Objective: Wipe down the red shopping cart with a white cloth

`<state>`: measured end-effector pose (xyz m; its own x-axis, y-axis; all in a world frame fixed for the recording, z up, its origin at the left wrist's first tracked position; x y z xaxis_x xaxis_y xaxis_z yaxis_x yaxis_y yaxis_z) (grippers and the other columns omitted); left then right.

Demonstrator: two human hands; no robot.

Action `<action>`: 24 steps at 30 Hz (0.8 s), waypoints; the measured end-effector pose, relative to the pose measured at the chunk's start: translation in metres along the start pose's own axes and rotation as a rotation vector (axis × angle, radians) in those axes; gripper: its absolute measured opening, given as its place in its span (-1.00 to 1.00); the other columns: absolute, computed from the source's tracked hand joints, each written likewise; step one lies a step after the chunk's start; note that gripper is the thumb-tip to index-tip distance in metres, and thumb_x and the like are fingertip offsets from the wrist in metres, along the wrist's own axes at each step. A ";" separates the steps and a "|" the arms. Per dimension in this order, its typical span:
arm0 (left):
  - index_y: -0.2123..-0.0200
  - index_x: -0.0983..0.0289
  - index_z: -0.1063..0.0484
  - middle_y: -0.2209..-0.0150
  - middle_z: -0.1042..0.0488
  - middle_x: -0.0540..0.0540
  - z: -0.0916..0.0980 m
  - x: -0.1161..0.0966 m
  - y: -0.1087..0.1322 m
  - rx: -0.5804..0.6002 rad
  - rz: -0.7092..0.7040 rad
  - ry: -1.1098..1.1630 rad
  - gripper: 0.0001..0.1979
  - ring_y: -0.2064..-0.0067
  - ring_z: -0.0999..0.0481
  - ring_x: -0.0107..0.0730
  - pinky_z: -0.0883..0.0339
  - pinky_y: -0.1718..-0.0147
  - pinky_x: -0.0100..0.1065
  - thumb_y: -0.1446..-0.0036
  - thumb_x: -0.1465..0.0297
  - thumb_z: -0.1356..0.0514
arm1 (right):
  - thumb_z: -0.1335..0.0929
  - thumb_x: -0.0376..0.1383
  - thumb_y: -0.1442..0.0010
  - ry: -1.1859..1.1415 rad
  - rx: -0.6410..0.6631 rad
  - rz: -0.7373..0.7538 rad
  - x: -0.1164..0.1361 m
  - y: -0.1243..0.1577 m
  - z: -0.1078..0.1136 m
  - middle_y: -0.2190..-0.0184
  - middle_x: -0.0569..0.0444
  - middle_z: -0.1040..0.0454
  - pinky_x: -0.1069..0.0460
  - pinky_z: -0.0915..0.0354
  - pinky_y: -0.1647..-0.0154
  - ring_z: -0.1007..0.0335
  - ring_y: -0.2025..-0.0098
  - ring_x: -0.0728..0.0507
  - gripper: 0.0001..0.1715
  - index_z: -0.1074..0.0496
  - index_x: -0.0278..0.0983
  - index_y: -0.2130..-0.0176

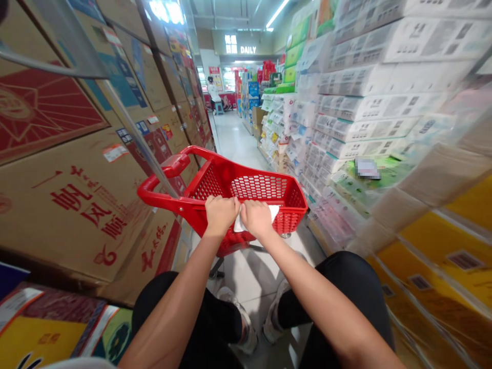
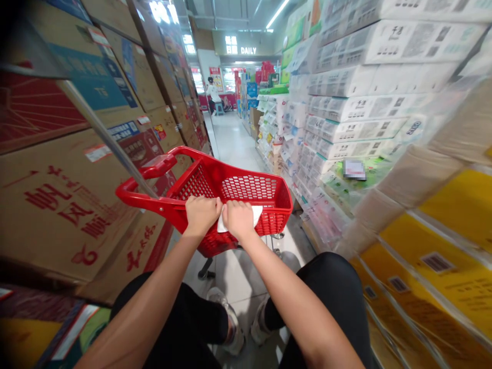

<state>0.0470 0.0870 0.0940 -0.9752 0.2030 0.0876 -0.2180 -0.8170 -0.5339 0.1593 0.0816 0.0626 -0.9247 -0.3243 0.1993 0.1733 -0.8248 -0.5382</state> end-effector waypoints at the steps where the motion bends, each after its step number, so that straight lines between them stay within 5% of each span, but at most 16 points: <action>1: 0.38 0.36 -0.62 0.43 -0.58 0.34 -0.002 0.002 0.001 -0.013 -0.011 -0.003 -0.40 0.28 -0.54 -0.04 -0.08 0.18 -0.05 -0.35 0.26 0.18 | -0.16 -0.21 -0.42 -0.015 0.015 -0.004 0.009 -0.004 -0.004 0.29 -0.02 -0.57 -0.04 -0.02 0.18 -0.41 0.24 -0.15 -0.63 -0.44 -0.26 0.27; 6: 0.49 0.33 -0.58 0.49 -0.56 0.28 -0.010 0.021 0.005 -0.110 -0.005 -0.036 -0.45 0.33 -0.51 -0.13 -0.07 0.23 -0.11 -0.33 0.28 0.10 | -0.15 -0.16 -0.42 0.005 0.029 0.031 0.005 -0.002 -0.010 0.33 0.00 -0.57 -0.02 -0.02 0.21 -0.41 0.30 -0.13 -0.60 -0.44 -0.26 0.29; 13: 0.51 0.31 -0.57 0.51 -0.55 0.25 -0.013 0.036 0.010 -0.161 -0.033 0.007 -0.51 0.36 -0.48 -0.17 -0.04 0.25 -0.13 -0.30 0.27 0.04 | -0.15 -0.18 -0.38 0.154 0.025 -0.057 -0.103 0.031 0.009 0.40 -0.03 -0.54 -0.01 0.00 0.20 -0.38 0.33 -0.13 -0.57 -0.44 -0.29 0.36; 16: 0.53 0.31 -0.57 0.53 -0.54 0.24 -0.013 0.036 0.011 -0.155 -0.032 -0.002 -0.50 0.37 -0.47 -0.17 -0.03 0.26 -0.13 -0.30 0.27 0.05 | -0.14 -0.23 -0.37 0.156 0.026 -0.039 -0.126 0.046 0.016 0.40 -0.01 -0.54 0.00 -0.01 0.19 -0.37 0.34 -0.11 -0.59 -0.44 -0.29 0.37; 20: 0.52 0.34 -0.57 0.52 -0.52 0.27 -0.014 0.036 0.010 -0.153 -0.003 -0.015 -0.49 0.36 -0.46 -0.16 -0.04 0.22 -0.10 -0.30 0.27 0.05 | -0.15 -0.24 -0.36 0.181 -0.042 -0.160 -0.122 0.055 0.022 0.43 -0.01 -0.54 0.00 0.00 0.25 -0.36 0.38 -0.11 -0.58 -0.45 -0.29 0.39; 24: 0.50 0.35 -0.58 0.50 -0.52 0.28 -0.016 0.035 0.004 -0.148 0.024 -0.020 -0.47 0.35 -0.46 -0.14 -0.05 0.16 -0.07 -0.30 0.27 0.07 | -0.15 -0.21 -0.38 0.167 -0.031 -0.206 -0.090 0.048 0.018 0.44 -0.04 -0.54 -0.01 -0.02 0.25 -0.39 0.38 -0.12 -0.55 -0.46 -0.30 0.39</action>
<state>0.0123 0.0996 0.0818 -0.9809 0.1725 0.0898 -0.1887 -0.7325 -0.6541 0.2566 0.0625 0.0336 -0.9830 -0.0681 0.1703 -0.0322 -0.8499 -0.5259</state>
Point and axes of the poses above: each hand's wrist, its own y-axis away from the middle knuckle, its own z-axis out of the back of the hand, x = y × z, the point moved 7 cm from there along -y, towards the middle knuckle
